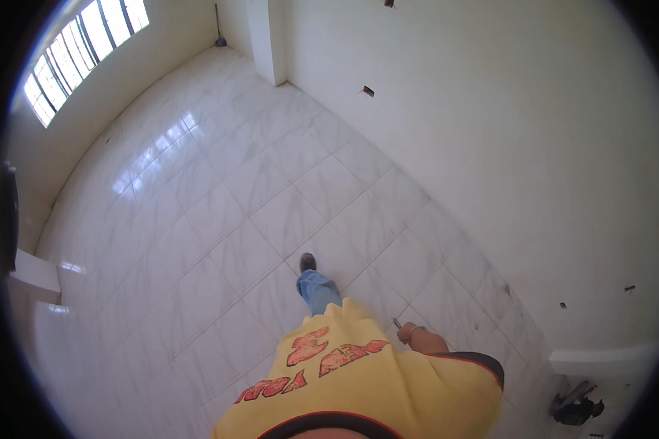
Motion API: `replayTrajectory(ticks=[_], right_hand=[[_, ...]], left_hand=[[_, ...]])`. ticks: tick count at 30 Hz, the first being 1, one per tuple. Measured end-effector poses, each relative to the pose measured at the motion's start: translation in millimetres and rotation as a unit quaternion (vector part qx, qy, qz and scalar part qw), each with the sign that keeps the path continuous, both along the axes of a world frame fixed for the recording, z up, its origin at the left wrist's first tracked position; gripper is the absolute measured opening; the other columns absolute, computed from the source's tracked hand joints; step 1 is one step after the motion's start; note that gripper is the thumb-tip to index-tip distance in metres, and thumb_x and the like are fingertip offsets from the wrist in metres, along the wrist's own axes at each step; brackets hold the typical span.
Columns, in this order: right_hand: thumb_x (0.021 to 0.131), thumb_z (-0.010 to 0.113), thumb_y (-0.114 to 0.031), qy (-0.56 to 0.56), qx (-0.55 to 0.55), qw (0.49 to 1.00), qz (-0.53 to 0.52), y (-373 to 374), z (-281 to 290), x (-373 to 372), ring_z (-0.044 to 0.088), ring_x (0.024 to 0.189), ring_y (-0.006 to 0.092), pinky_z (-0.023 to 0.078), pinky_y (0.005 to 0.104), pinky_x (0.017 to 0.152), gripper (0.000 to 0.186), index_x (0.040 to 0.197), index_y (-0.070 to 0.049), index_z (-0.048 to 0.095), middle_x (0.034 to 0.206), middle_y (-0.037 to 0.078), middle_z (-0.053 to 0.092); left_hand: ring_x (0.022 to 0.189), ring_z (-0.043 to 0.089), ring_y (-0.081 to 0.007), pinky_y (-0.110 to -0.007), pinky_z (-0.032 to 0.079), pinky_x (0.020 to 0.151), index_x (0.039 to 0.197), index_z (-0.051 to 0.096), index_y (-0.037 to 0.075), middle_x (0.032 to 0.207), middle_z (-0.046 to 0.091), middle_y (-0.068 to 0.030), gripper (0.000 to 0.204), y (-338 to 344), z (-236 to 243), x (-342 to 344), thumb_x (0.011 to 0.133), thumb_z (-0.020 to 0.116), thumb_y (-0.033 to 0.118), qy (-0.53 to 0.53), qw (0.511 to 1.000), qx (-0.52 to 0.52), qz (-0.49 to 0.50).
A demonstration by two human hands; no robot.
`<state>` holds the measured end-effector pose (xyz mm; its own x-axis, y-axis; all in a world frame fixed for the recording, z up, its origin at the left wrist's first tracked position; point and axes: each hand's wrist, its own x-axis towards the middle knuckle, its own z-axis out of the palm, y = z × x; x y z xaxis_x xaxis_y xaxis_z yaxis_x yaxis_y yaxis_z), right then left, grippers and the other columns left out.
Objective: The person strips the ends of wires extending from an electrical box in a wall using pliers.
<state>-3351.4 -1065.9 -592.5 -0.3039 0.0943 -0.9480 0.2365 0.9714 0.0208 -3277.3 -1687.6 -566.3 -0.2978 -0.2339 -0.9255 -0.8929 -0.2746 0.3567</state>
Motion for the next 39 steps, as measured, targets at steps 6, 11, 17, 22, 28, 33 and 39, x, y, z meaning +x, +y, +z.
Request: replayTrajectory(ticks=[6, 11, 17, 22, 28, 33, 39], right_hand=[[0.089, 0.055, -0.026, -0.018, -0.012, 0.998, 0.060, -123.3, -16.6, -282.8, 0.066, 0.116, 0.0321, 0.053, 0.0467, 0.095, 0.035, 0.114, -0.009, 0.073, 0.124, 0.014, 0.069], [0.075, 0.058, -0.015, 0.239, -0.184, 0.943, 0.139, -269.4, -8.3, -608.9, 0.069, 0.095, 0.0409, 0.056, 0.0490, 0.084, 0.039, 0.108, 0.000, 0.071, 0.100, 0.025, 0.072], [0.090, 0.057, -0.021, 0.403, -0.382, 0.824, -0.115, -421.2, 91.9, -847.3, 0.066, 0.101, 0.0388, 0.054, 0.0453, 0.084, 0.029, 0.112, -0.004, 0.065, 0.107, 0.022, 0.070], [0.090, 0.054, -0.018, 0.406, -0.368, 0.833, -0.077, -462.2, 89.0, -927.5, 0.066, 0.101, 0.0381, 0.053, 0.0458, 0.084, 0.029, 0.113, -0.005, 0.065, 0.105, 0.021, 0.070], [0.073, 0.063, -0.016, 0.247, -0.024, 0.968, -0.038, -415.0, -4.5, -864.8, 0.071, 0.093, 0.0371, 0.057, 0.0467, 0.080, 0.031, 0.099, -0.005, 0.077, 0.100, 0.022, 0.073], [0.076, 0.066, -0.019, 0.114, 0.074, 0.909, -0.394, -388.1, 26.0, -761.9, 0.072, 0.097, 0.0370, 0.058, 0.0427, 0.084, 0.026, 0.093, -0.002, 0.076, 0.100, 0.024, 0.073], [0.079, 0.064, -0.015, 0.070, 0.062, 0.911, -0.401, -365.5, -8.1, -754.0, 0.073, 0.093, 0.0336, 0.058, 0.0399, 0.082, 0.022, 0.089, 0.000, 0.075, 0.097, 0.024, 0.073]], left_hand=[[0.065, 0.056, -0.0169, -0.032, 0.050, 0.057, 0.107, 0.058, 0.008, 0.075, 0.055, -0.0038, 0.019, -79.1, 24.9, -231.2, 0.095, 0.061, 0.022, 0.089, 0.992, -0.061, 0.060], [0.063, 0.053, -0.0146, -0.030, 0.048, 0.055, 0.107, 0.056, 0.010, 0.074, 0.053, -0.0015, 0.018, -127.6, 53.5, -415.0, 0.095, 0.062, 0.022, 0.174, 0.966, -0.087, 0.173], [0.063, 0.054, -0.0148, -0.031, 0.050, 0.057, 0.105, 0.057, 0.010, 0.074, 0.054, -0.0022, 0.016, -170.0, 24.7, -549.1, 0.095, 0.062, 0.021, 0.154, 0.974, -0.034, 0.164], [0.053, 0.053, -0.0150, -0.030, 0.042, 0.045, 0.103, 0.060, 0.011, 0.070, 0.057, -0.0030, 0.013, -233.0, -59.5, -618.3, 0.096, 0.062, 0.021, 0.075, 0.995, -0.022, -0.063], [0.053, 0.054, -0.0144, -0.030, 0.042, 0.044, 0.106, 0.062, 0.009, 0.071, 0.058, -0.0035, 0.015, -348.7, -41.9, -765.3, 0.095, 0.060, 0.020, 0.001, 0.987, -0.006, -0.163], [0.054, 0.055, -0.0140, -0.030, 0.042, 0.043, 0.108, 0.062, 0.007, 0.071, 0.059, -0.0039, 0.017, -439.8, -21.7, -938.3, 0.095, 0.059, 0.018, -0.020, 0.983, -0.074, -0.166], [0.049, 0.054, -0.0143, -0.026, 0.042, 0.040, 0.111, 0.062, 0.001, 0.071, 0.060, -0.0061, 0.025, -380.5, -9.8, -1172.3, 0.094, 0.060, 0.019, 0.087, 0.938, -0.125, -0.312]])
